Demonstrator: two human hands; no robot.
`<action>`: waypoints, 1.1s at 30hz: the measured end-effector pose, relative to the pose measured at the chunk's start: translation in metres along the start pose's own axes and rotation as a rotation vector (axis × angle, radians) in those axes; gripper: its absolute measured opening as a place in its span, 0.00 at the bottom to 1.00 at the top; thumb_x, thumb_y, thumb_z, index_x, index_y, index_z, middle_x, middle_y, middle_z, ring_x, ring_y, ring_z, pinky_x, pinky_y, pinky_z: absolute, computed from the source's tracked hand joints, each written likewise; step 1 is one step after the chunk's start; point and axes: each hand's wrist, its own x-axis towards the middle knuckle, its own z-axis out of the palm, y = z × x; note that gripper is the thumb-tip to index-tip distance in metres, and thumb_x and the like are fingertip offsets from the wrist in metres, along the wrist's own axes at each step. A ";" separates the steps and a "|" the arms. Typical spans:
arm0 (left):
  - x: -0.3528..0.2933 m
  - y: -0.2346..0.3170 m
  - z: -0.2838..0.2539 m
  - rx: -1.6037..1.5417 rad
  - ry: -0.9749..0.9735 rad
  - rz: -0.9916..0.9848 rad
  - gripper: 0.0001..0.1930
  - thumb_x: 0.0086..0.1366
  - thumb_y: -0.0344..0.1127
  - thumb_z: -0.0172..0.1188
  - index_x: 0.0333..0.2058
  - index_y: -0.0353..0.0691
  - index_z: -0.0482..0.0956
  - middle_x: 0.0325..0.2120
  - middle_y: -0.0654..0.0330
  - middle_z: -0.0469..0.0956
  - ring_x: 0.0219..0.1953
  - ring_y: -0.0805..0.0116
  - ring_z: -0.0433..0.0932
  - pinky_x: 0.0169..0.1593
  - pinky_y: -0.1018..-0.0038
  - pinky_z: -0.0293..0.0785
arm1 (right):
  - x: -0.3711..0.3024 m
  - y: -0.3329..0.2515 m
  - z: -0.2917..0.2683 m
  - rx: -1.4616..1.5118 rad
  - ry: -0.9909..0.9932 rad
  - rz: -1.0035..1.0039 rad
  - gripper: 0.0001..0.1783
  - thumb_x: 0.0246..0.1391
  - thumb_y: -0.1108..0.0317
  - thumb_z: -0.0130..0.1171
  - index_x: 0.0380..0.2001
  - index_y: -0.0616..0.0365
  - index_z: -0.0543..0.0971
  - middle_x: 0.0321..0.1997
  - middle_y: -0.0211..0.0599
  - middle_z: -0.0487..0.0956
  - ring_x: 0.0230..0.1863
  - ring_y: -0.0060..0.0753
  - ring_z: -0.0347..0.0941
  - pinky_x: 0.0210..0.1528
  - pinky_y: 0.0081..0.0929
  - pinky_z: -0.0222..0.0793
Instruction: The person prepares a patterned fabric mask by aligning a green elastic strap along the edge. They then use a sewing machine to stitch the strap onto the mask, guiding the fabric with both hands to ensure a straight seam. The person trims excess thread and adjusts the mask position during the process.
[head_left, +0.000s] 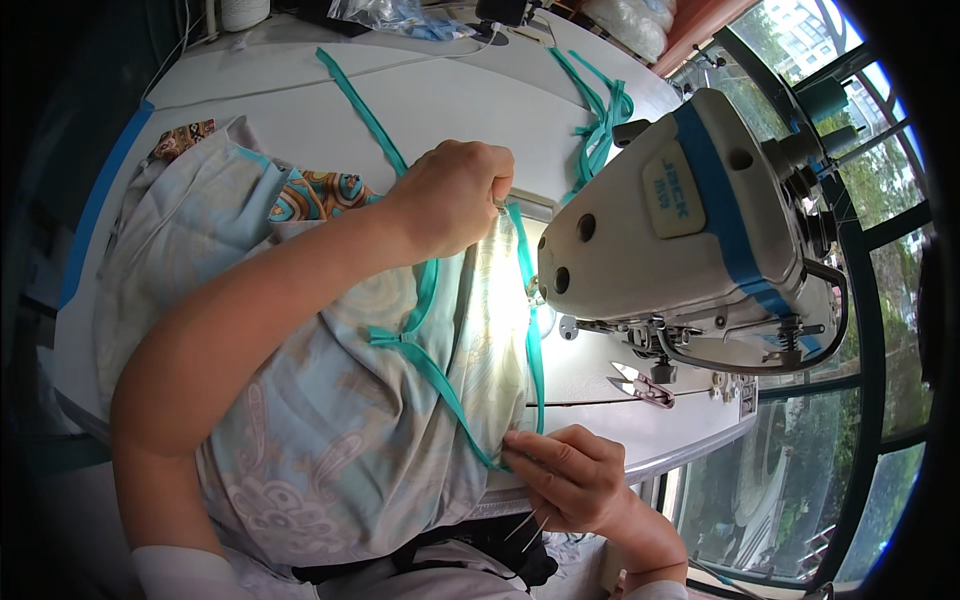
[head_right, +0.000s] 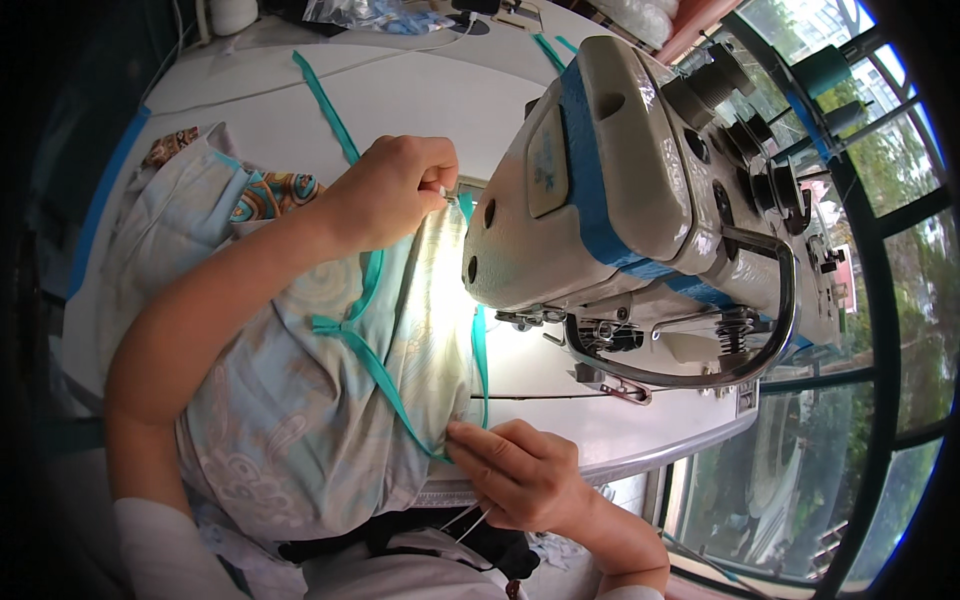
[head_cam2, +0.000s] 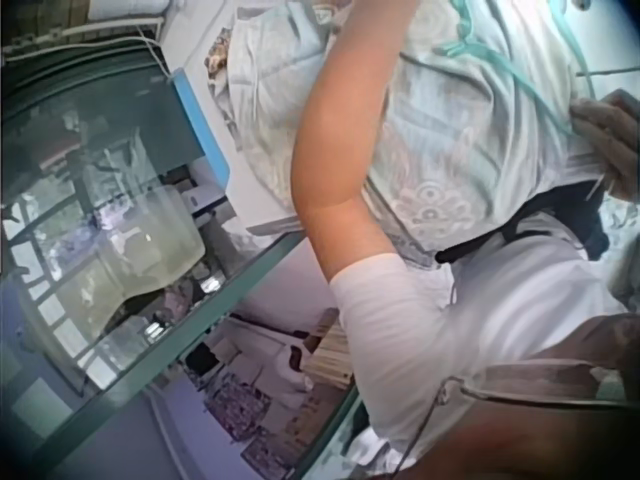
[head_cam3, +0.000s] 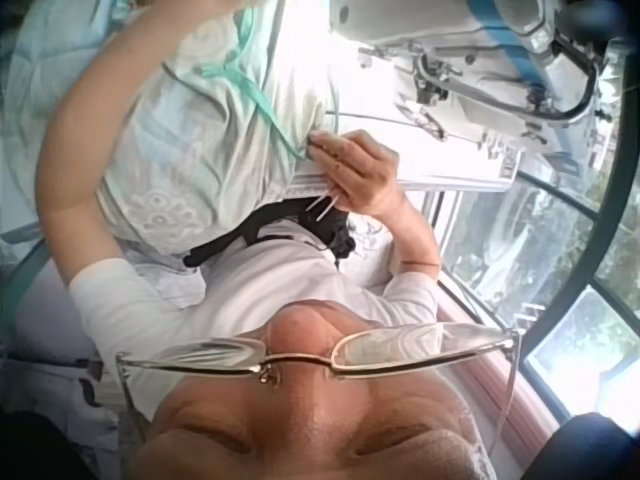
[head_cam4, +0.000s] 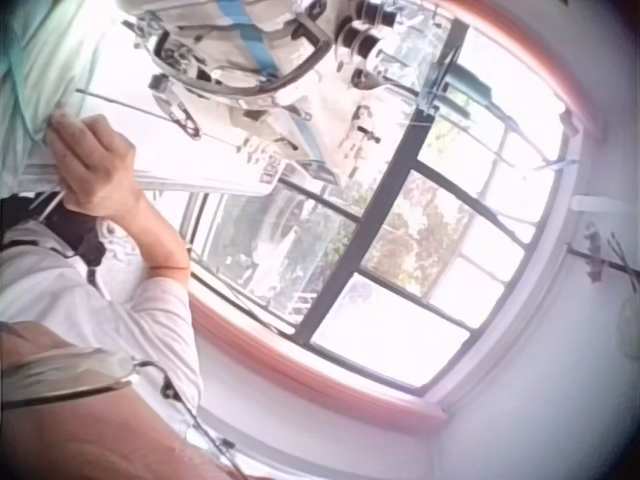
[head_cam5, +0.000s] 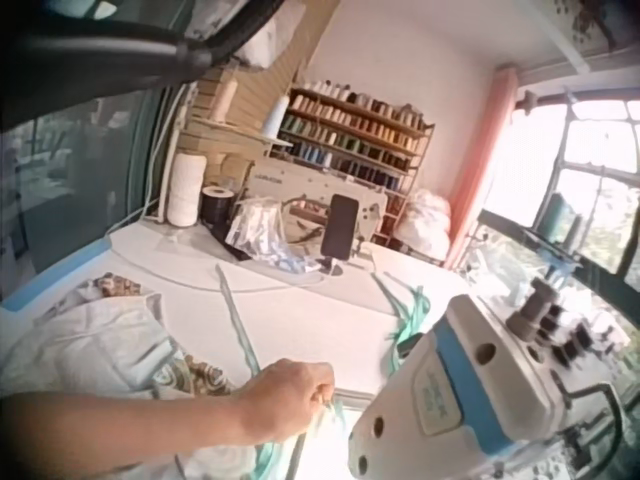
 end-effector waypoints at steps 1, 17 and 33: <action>-0.001 0.000 -0.001 -0.013 0.010 0.006 0.06 0.58 0.19 0.64 0.31 0.32 0.75 0.18 0.55 0.74 0.23 0.65 0.74 0.32 0.65 0.71 | 0.001 0.000 0.000 0.000 -0.001 -0.002 0.25 0.34 0.76 0.66 0.43 0.63 0.89 0.52 0.40 0.88 0.33 0.31 0.82 0.30 0.24 0.79; -0.006 -0.004 -0.009 0.028 -0.017 0.115 0.07 0.62 0.21 0.64 0.36 0.34 0.90 0.32 0.50 0.86 0.36 0.59 0.85 0.43 0.67 0.81 | 0.001 -0.003 0.001 -0.015 0.019 -0.023 0.26 0.33 0.75 0.67 0.43 0.62 0.88 0.52 0.39 0.87 0.33 0.32 0.81 0.29 0.25 0.78; -0.161 0.076 -0.108 0.931 -0.167 0.165 0.09 0.55 0.16 0.59 0.35 0.29 0.80 0.36 0.52 0.73 0.42 0.54 0.77 0.50 0.64 0.75 | -0.001 -0.005 0.007 -0.025 0.125 -0.045 0.25 0.33 0.75 0.67 0.42 0.62 0.85 0.50 0.36 0.86 0.34 0.35 0.79 0.28 0.30 0.76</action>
